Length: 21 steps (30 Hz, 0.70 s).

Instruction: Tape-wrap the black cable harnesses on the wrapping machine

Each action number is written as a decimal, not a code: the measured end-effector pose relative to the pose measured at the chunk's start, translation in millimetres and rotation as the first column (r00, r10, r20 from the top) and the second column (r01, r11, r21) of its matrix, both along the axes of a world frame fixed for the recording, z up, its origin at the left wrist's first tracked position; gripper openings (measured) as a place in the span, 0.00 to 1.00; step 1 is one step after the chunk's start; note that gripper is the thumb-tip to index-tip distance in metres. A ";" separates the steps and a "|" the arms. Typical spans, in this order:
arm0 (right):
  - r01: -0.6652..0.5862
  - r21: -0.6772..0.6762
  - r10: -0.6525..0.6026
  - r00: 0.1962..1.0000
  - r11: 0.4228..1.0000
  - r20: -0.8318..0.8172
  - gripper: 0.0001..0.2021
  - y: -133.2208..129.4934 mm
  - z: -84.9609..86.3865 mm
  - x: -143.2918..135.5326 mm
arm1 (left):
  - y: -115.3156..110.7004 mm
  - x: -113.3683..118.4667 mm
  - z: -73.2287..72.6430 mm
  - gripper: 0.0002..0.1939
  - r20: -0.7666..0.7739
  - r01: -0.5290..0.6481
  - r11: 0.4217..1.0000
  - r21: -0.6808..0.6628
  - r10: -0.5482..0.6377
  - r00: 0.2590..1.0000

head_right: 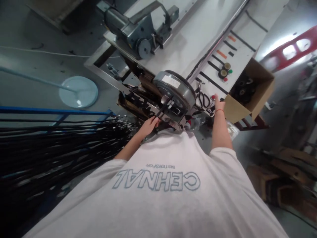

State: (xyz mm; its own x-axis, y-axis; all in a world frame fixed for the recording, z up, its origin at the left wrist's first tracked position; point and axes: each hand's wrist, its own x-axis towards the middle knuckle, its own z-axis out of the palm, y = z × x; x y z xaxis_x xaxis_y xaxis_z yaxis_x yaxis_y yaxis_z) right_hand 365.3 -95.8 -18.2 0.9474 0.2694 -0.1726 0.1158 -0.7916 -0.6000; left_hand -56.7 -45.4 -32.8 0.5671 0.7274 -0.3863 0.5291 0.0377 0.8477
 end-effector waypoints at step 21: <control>0.172 -0.098 -0.168 0.985 0.980 0.050 0.36 0.5 -31.4 -19.9 | -15.4 -14.0 20.1 0.21 -0.094 -0.025 0.996 0.088 0.033 0.995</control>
